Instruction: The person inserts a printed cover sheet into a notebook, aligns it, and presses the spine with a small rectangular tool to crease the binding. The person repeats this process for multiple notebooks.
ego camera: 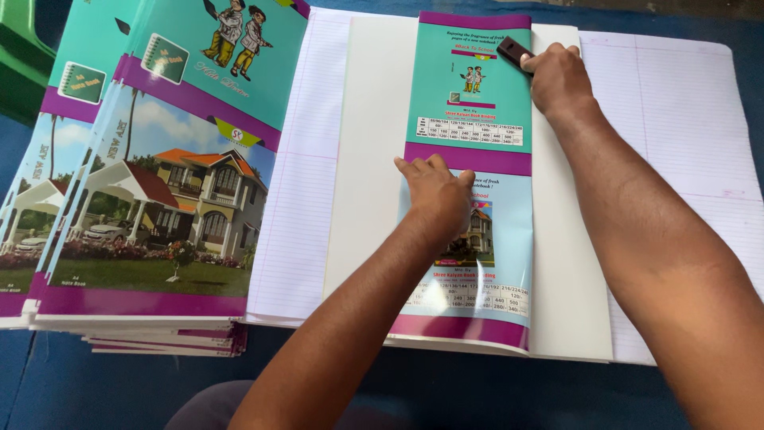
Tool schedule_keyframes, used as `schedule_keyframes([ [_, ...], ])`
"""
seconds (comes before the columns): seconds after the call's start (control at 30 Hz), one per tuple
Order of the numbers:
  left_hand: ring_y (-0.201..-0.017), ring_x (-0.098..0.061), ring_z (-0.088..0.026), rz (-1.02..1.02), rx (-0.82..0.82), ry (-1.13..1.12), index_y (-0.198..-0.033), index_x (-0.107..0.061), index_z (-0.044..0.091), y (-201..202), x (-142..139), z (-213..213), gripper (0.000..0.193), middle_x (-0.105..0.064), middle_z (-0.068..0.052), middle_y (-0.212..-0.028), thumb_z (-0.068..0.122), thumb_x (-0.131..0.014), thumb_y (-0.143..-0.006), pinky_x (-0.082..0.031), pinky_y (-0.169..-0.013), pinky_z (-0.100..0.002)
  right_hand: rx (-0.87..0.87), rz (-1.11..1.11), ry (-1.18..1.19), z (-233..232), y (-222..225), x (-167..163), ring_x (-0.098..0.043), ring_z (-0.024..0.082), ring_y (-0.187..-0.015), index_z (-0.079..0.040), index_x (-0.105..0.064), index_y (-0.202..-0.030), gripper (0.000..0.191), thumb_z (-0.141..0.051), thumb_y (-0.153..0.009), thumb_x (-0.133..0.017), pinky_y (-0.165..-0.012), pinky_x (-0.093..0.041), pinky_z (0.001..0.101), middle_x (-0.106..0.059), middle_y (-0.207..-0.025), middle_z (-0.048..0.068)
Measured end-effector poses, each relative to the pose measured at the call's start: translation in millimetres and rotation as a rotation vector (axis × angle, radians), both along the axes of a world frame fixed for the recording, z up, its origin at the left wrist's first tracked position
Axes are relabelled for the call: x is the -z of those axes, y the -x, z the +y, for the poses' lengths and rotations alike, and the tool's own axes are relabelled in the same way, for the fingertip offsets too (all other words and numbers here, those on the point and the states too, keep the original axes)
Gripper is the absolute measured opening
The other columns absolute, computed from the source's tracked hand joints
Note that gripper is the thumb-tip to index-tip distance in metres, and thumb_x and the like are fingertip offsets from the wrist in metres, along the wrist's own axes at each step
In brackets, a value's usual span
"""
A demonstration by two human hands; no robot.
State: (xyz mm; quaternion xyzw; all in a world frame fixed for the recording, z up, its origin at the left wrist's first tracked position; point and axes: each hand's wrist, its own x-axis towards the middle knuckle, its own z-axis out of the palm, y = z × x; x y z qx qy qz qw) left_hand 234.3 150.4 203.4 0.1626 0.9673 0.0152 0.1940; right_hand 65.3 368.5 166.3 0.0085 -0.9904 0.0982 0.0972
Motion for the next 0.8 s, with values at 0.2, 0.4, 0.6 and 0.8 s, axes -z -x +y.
schedule_keyframes([
  [0.2, -0.135, -0.042, -0.053, 0.011, 0.008, -0.022, -0.143, -0.054, 0.026, -4, 3, 0, 0.061, -0.045, -0.032, -0.143, 0.025, -0.075, -0.086, -0.01, -0.115, -0.077, -0.022, 0.019, -0.084, -5, 10, -6, -0.056, 0.042, -0.115, -0.013, -0.078, -0.121, 0.032, -0.029, -0.112, -0.052, -0.101, -0.047, 0.0483, -0.067, -0.111, 0.023],
  [0.4, -0.135, -0.039, -0.056, 0.005, 0.019, -0.031, -0.143, -0.054, 0.024, -7, 0, 0, 0.054, -0.043, -0.035, -0.141, 0.027, -0.07, -0.091, -0.008, -0.114, -0.077, -0.024, -0.003, -0.122, -6, 17, -12, -0.061, 0.043, -0.111, -0.011, -0.074, -0.128, 0.03, -0.018, -0.107, -0.054, -0.097, -0.05, 0.0505, -0.071, -0.112, 0.021],
  [0.6, -0.133, -0.04, -0.055, -0.04, 0.032, -0.014, -0.145, -0.051, 0.024, -9, -3, 0, 0.059, -0.044, -0.034, -0.139, 0.025, -0.071, -0.089, -0.008, -0.114, -0.077, 0.026, -0.065, -0.323, -12, 26, -21, -0.067, 0.04, -0.105, -0.015, -0.071, -0.132, 0.037, -0.007, -0.101, -0.053, -0.09, -0.057, 0.0469, -0.073, -0.11, 0.018],
  [0.8, -0.133, -0.041, -0.054, -0.02, 0.027, -0.026, -0.144, -0.052, 0.024, -9, -1, 1, 0.058, -0.045, -0.033, -0.137, 0.026, -0.071, -0.089, -0.01, -0.114, -0.078, 0.052, -0.111, -0.3, -13, 29, -24, -0.072, 0.038, -0.097, -0.013, -0.067, -0.135, 0.033, -0.019, -0.112, -0.045, -0.086, -0.059, 0.0474, -0.073, -0.103, 0.023],
])
